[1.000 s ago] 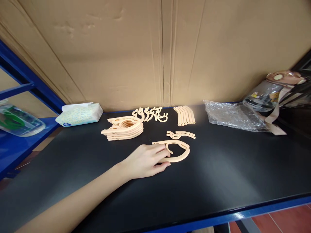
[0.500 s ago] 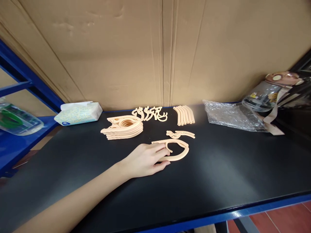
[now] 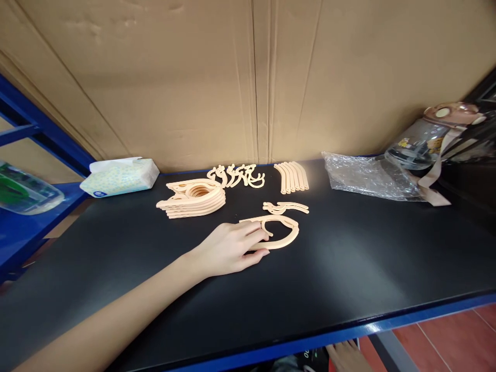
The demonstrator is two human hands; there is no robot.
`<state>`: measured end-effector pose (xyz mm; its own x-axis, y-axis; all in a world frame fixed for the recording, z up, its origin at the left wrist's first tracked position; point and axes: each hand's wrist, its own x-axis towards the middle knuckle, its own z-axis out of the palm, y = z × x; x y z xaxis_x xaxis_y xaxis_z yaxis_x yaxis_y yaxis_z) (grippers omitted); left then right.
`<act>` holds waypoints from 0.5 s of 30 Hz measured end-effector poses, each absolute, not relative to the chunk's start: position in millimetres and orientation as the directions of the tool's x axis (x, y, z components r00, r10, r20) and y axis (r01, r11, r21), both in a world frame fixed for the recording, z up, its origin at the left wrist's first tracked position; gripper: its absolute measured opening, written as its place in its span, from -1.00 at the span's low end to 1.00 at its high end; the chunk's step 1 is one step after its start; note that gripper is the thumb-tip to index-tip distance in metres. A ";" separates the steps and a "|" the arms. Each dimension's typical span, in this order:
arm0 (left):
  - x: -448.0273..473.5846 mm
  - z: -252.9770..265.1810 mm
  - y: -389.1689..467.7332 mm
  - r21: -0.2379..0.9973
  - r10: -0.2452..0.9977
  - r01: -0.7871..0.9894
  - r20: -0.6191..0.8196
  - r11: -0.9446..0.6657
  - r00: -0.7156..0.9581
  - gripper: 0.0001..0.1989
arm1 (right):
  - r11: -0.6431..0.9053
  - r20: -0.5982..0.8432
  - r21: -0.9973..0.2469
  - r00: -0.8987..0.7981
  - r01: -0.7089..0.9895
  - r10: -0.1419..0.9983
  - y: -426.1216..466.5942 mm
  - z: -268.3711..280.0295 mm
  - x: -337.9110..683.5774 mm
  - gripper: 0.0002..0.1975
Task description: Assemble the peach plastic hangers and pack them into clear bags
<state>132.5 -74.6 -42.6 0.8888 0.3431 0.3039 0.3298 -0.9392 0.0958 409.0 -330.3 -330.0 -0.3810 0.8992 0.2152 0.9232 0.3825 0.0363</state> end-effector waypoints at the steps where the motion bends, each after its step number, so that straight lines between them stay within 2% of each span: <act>1: 132.6 -42.6 -74.5 0.095 0.344 0.331 0.305 -0.939 0.888 -0.84 | 0.379 0.212 0.045 -0.380 0.924 0.900 -329.9 -330.2 408.9 -0.47; 5: 133.4 -41.2 -75.1 0.098 0.352 0.339 0.302 -0.936 0.886 -0.84 | 0.477 0.205 0.050 -0.476 0.878 0.855 -327.3 -328.7 403.2 -0.26; 9: 134.0 -40.7 -75.6 0.099 0.351 0.337 0.307 -0.936 0.885 -0.84 | 0.417 0.279 0.042 -0.411 0.908 0.868 -322.6 -319.9 396.9 -0.11; 11: 133.9 -41.4 -75.3 0.100 0.349 0.335 0.312 -0.937 0.884 -0.85 | 0.450 0.235 0.066 -0.452 0.891 0.860 -319.5 -308.6 396.7 -0.10; 13: 133.7 -42.2 -74.8 0.100 0.348 0.333 0.314 -0.937 0.883 -0.86 | 0.440 0.276 0.096 -0.448 0.893 0.850 -316.3 -294.8 399.2 -0.09; 15: 133.4 -42.5 -74.6 0.101 0.346 0.331 0.313 -0.938 0.884 -0.86 | 0.491 0.258 0.075 -0.492 0.868 0.831 -313.9 -282.2 404.2 -0.09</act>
